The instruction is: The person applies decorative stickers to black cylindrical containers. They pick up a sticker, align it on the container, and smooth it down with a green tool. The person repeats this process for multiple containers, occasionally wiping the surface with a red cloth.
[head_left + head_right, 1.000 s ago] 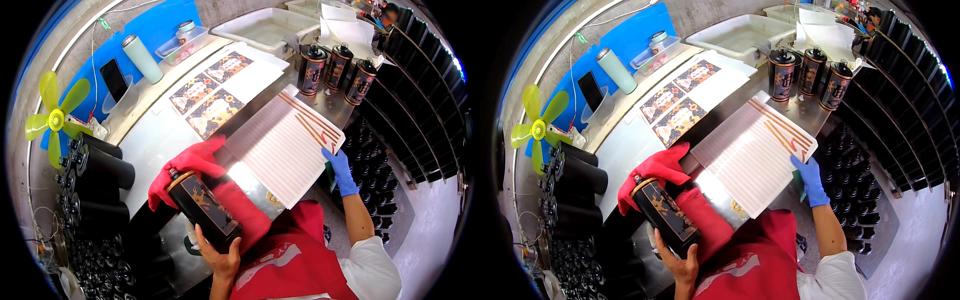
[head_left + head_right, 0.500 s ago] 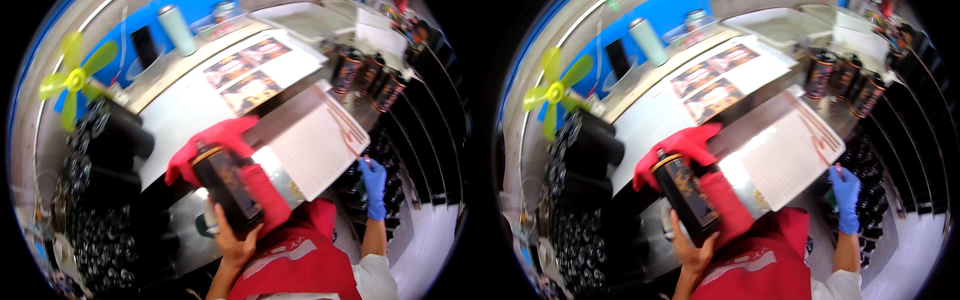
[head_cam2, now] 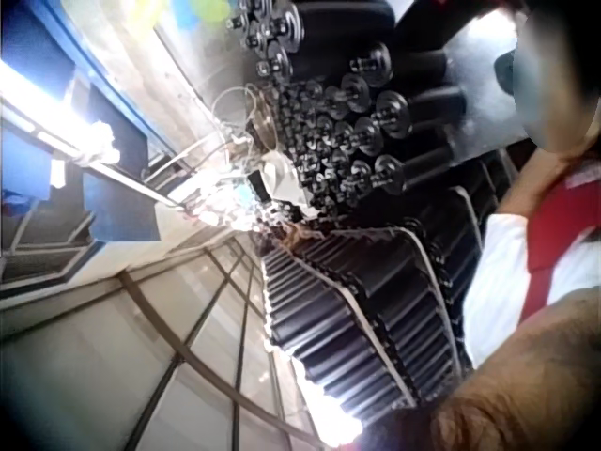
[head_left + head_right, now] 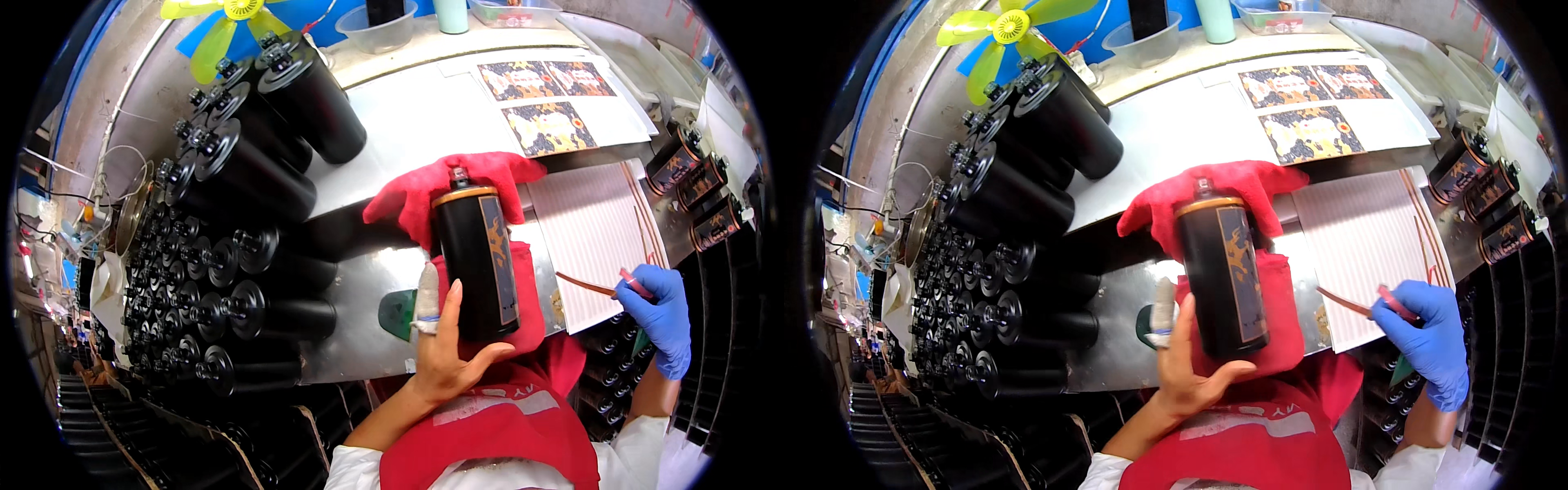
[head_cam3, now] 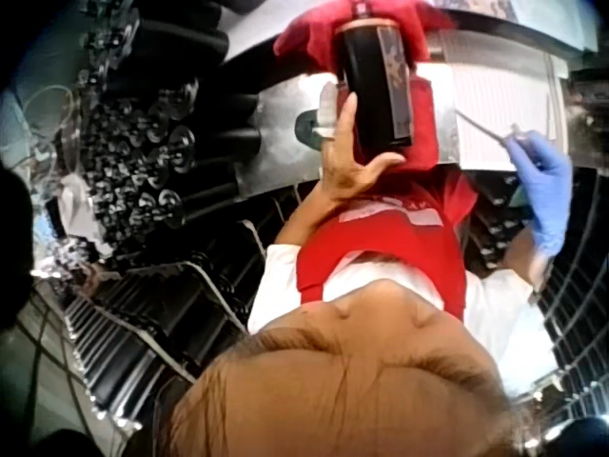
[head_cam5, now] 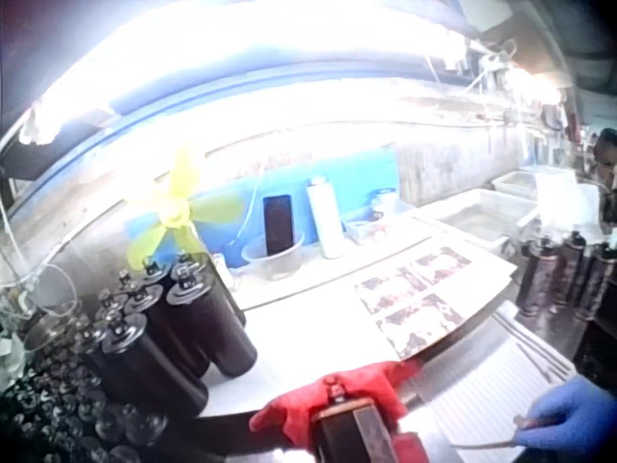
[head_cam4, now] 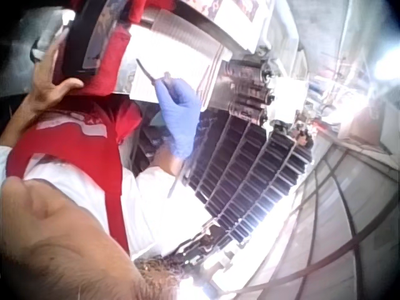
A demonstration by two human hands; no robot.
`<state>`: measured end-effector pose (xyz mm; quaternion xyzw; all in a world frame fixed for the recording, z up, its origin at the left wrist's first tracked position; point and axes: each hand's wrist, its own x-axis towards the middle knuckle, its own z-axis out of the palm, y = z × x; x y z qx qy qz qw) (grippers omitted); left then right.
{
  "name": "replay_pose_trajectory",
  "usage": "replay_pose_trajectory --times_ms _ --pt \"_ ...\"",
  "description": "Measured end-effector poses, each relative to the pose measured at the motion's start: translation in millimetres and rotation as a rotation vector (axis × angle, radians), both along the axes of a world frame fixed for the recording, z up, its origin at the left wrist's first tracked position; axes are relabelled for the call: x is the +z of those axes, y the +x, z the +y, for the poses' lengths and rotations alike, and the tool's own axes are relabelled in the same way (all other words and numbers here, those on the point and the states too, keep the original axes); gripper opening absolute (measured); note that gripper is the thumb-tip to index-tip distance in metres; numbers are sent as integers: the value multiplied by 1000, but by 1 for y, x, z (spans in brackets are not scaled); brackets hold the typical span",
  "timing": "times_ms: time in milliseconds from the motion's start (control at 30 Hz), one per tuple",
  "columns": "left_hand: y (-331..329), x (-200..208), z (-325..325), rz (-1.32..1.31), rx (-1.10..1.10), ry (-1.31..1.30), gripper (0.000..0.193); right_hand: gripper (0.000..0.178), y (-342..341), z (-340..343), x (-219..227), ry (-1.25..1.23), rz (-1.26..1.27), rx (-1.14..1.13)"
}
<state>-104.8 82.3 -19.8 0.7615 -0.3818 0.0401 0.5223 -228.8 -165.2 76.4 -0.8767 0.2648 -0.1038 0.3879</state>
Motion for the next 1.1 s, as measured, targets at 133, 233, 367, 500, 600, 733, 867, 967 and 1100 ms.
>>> replay_pose_trajectory --times_ms 133,233,367,500,600,733,867,967,1100 --pt "22 43 -13 102 -358 -154 56 3 23 21 46 139 -68 258" --pt "29 71 -44 586 -662 33 45 6 23 21 62 306 -212 395" --pt "21 51 -54 978 -1019 -178 26 9 7 7 48 378 -345 313" --pt "18 56 -19 1164 -809 -33 11 5 -5 0 13 463 -259 90" --pt "13 52 1 948 -599 11 8 6 -12 0 -6 554 -59 -52" --pt "12 45 31 841 -404 155 6 6 -8 17 -44 748 -51 -129" --pt "5 28 41 863 -217 99 6 5 -8 22 -67 815 18 -156" --pt "3 18 38 854 -175 -26 8 5 -6 24 -74 848 -29 -154" --pt "3 9 30 889 -86 -58 9 6 1 23 -73 845 -23 -198"
